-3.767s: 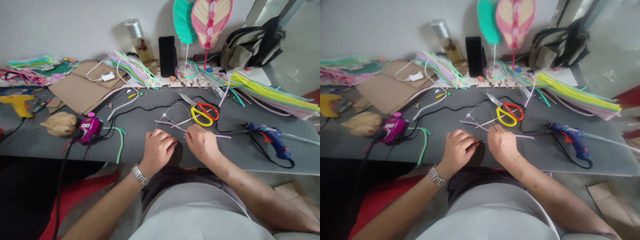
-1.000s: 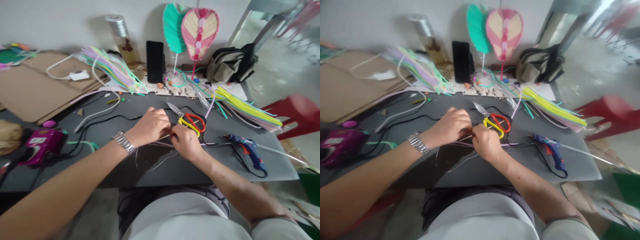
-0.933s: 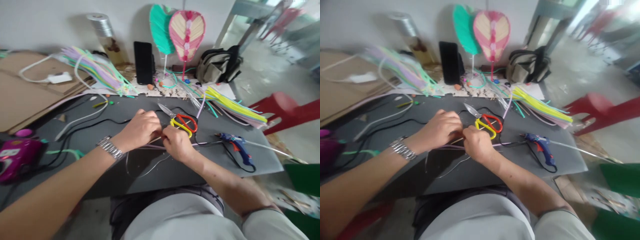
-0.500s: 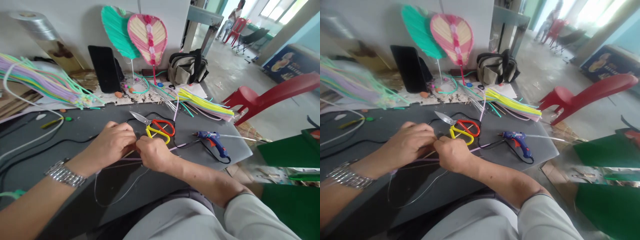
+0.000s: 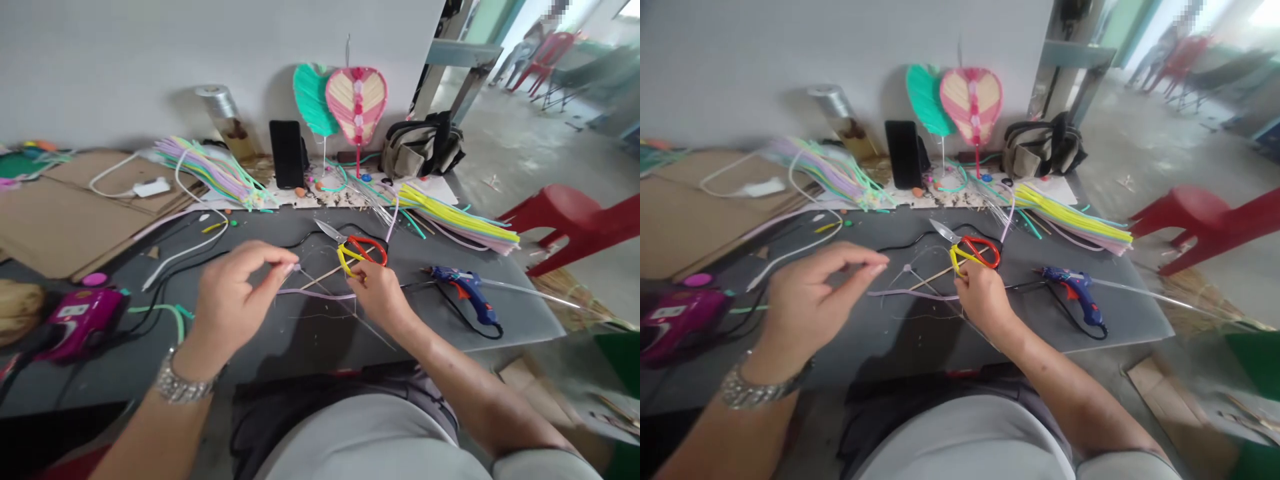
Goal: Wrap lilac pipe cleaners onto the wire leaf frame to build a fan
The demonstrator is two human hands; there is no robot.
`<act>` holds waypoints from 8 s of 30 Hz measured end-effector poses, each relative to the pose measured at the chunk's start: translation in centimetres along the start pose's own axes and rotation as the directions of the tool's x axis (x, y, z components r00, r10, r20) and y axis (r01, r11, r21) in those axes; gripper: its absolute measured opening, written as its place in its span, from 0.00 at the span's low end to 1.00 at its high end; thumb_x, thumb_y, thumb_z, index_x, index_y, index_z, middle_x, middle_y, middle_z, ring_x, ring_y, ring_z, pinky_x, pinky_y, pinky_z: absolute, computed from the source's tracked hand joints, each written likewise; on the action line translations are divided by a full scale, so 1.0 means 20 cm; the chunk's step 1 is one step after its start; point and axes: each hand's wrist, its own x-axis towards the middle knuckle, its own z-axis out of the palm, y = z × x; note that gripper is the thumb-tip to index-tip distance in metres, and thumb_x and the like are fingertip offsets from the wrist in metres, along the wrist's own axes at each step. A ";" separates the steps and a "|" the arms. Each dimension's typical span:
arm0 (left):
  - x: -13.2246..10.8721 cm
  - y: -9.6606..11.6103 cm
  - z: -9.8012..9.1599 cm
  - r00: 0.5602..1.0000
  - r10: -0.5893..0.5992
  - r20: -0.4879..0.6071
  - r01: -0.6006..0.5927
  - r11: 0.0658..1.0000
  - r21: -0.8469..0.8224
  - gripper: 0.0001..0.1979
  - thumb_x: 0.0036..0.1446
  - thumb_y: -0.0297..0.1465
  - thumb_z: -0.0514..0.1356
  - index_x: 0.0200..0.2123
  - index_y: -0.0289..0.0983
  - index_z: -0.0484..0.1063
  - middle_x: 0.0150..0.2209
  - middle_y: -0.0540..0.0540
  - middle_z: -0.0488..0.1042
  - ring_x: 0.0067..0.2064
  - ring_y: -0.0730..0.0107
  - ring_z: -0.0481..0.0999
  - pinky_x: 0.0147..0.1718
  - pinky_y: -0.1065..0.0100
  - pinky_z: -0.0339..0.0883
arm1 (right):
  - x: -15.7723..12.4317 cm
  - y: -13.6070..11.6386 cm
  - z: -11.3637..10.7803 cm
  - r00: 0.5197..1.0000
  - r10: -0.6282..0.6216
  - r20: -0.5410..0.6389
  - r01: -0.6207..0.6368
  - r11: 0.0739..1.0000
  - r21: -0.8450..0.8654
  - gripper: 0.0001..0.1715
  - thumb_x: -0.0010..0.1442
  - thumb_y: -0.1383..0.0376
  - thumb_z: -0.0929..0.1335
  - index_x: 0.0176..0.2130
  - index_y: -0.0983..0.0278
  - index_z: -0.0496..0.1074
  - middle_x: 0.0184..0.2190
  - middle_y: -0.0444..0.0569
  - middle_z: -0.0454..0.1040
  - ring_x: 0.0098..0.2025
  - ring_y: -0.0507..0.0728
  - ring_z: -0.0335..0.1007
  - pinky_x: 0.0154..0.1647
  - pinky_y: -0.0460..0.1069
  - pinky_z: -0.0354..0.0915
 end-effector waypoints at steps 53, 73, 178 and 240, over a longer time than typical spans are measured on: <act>-0.43 0.10 0.47 0.948 0.095 0.303 -0.062 0.991 -0.115 0.14 0.68 0.39 0.55 0.46 0.43 0.80 0.32 0.47 0.80 0.32 0.65 0.80 0.34 0.68 0.75 | 0.25 0.82 -0.89 0.977 0.191 -0.095 -0.205 0.720 -0.663 0.16 0.61 0.67 0.67 0.48 0.66 0.79 0.47 0.59 0.80 0.48 0.65 0.75 0.44 0.51 0.63; -0.36 0.19 0.44 0.831 0.224 0.510 -0.304 0.949 0.079 0.11 0.62 0.19 0.57 0.35 0.38 0.76 0.30 0.47 0.74 0.34 0.63 0.71 0.36 0.60 0.57 | 0.84 0.27 -0.38 0.944 0.316 -0.091 -0.327 0.932 -0.156 0.20 0.70 0.58 0.68 0.57 0.66 0.71 0.55 0.54 0.73 0.51 0.60 0.74 0.51 0.58 0.73; -0.43 -0.03 -0.15 0.513 -0.859 0.007 0.166 0.090 -0.982 0.13 0.48 0.21 0.67 0.36 0.43 0.81 0.29 0.53 0.76 0.27 0.76 0.69 0.22 0.76 0.67 | -0.08 0.08 -0.16 0.983 0.101 0.151 -0.006 0.850 -0.527 0.07 0.68 0.66 0.63 0.37 0.61 0.69 0.33 0.52 0.78 0.33 0.59 0.74 0.30 0.49 0.55; -0.29 0.13 0.15 0.867 -0.387 -0.313 0.129 0.783 -0.609 0.17 0.58 0.34 0.70 0.50 0.43 0.78 0.52 0.43 0.78 0.55 0.60 0.76 0.56 0.59 0.68 | -0.16 -0.17 -0.05 0.989 -0.082 0.125 0.041 0.954 0.298 0.16 0.62 0.56 0.66 0.26 0.62 0.66 0.18 0.38 0.61 0.23 0.50 0.52 0.24 0.46 0.49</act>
